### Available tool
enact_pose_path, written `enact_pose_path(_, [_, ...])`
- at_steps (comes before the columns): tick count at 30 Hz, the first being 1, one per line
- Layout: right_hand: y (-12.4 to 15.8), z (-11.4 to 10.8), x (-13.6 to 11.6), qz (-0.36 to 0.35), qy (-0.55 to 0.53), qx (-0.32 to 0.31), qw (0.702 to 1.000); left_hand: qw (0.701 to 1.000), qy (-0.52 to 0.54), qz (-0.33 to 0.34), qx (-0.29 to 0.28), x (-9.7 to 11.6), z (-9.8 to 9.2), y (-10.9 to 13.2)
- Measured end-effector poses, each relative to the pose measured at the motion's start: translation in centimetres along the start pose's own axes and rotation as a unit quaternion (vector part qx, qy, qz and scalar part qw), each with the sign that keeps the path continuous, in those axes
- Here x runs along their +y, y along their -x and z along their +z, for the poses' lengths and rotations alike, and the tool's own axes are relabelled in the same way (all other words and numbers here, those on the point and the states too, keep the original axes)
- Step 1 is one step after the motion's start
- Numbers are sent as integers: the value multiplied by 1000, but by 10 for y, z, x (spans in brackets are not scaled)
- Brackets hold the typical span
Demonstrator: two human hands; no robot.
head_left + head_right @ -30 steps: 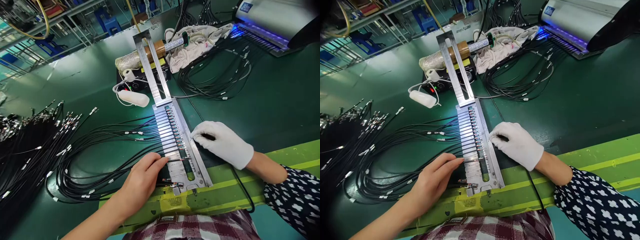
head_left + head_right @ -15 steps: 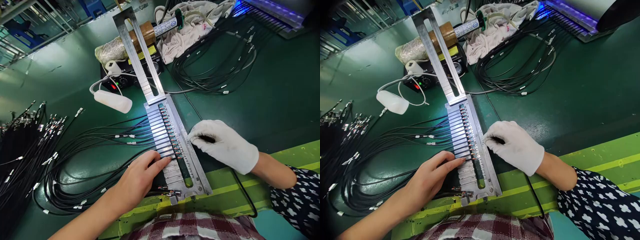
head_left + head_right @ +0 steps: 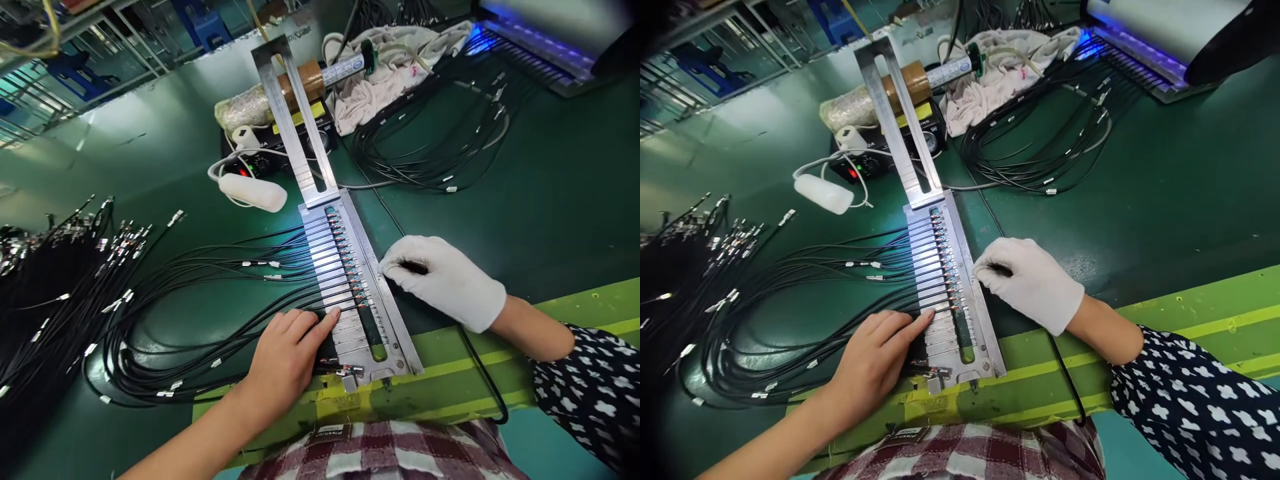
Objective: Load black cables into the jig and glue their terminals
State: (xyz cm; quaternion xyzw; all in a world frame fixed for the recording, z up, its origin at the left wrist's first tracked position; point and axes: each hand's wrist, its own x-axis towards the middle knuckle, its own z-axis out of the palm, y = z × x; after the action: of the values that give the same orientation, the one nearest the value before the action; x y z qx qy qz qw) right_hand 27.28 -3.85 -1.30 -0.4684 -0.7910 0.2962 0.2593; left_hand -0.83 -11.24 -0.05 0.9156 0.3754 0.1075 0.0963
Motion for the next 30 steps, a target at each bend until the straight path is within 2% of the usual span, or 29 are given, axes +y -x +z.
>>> enact_pose_path(2, [2,1,-2,-2,5,7,1000,998,61,-15,-4,-2,-3,-3])
enact_pose_path(4, [6,2,-5,-3,7,16,1000,997,75,-29,-1,-4,-5,-10])
enact_pose_path(9, [12,4,-10,2,6,37,999,992,-109,-52,-27,-6,6,-33])
enact_pose_path(13, [10,7,-8,16,8,42,999,990,-127,-25,-53,-3,12,-45])
enact_pose_path(17, [9,8,-8,20,19,49,998,990,-121,-26,-67,0,-1,-49])
enact_pose_path(20, [13,7,-10,14,17,43,999,992,-97,-54,-56,4,-15,-34])
enact_pose_path(23, [18,6,-12,16,17,33,999,995,5,-95,-35,10,-24,0])
enact_pose_path(27, [19,6,-12,32,17,36,999,981,91,-158,-69,15,-25,37])
enact_pose_path(30, [18,5,-12,28,19,33,999,963,154,-205,-81,14,-24,42])
